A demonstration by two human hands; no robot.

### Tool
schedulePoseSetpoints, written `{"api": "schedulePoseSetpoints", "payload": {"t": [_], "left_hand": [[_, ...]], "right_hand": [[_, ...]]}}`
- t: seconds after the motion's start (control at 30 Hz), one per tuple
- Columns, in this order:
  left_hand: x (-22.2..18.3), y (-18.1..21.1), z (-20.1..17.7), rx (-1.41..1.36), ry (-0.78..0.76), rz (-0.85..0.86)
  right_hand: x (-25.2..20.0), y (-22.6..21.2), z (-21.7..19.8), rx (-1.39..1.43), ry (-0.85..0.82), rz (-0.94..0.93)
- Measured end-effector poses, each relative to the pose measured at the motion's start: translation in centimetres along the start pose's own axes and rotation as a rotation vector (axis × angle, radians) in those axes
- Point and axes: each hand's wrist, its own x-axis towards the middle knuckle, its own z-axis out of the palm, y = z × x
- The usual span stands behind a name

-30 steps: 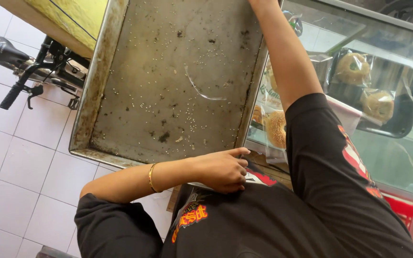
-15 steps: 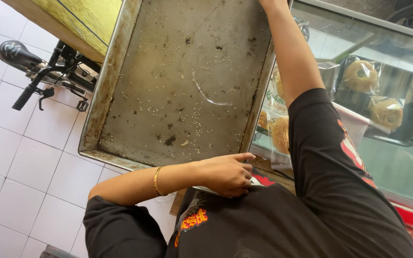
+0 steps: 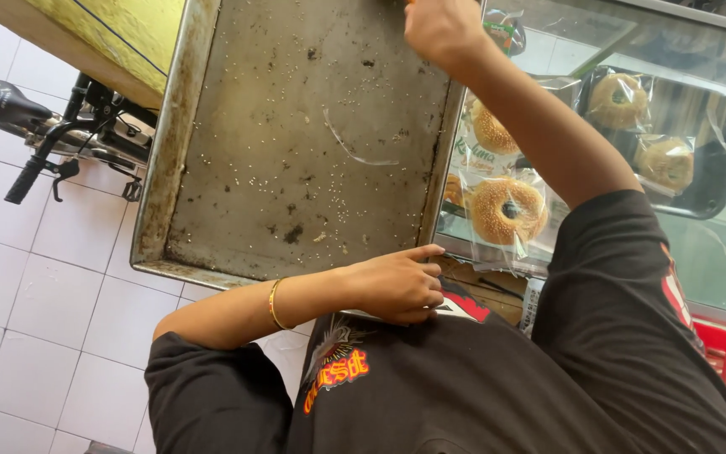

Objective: The person places bagels into plastic bags by hand and then arranges the bagged bagels into a plastic crate.

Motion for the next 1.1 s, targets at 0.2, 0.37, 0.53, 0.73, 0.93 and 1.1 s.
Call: {"api": "schedulePoseSetpoints", "payload": {"t": [0.2, 0.37, 0.53, 0.73, 0.93, 1.1], "left_hand": [[0.2, 0.0, 0.1, 0.031, -0.016, -0.013], [0.1, -0.4, 1.3, 0.015, 0.025, -0.01], [0.0, -0.2, 0.8, 0.033, 0.013, 0.001], [0.1, -0.1, 1.1, 0.038, 0.038, -0.007], [0.1, -0.1, 0.5, 0.033, 0.033, -0.003], [0.1, 0.0, -0.2, 0.077, 0.202, 0.069]], "right_hand": [[-10.6, -7.6, -6.1, 0.182, -0.008, -0.238], [-17.1, -9.5, -7.3, 0.156, -0.036, -0.441], [-19.6, -9.9, -13.8, -0.086, -0.487, -0.345], [-20.1, -9.4, -16.3, 0.16, -0.289, -0.51], [-20.2, -9.9, -17.6, 0.057, -0.466, -0.413], [-20.4, -9.0, -17.2, -0.002, -0.447, -0.425]]}}
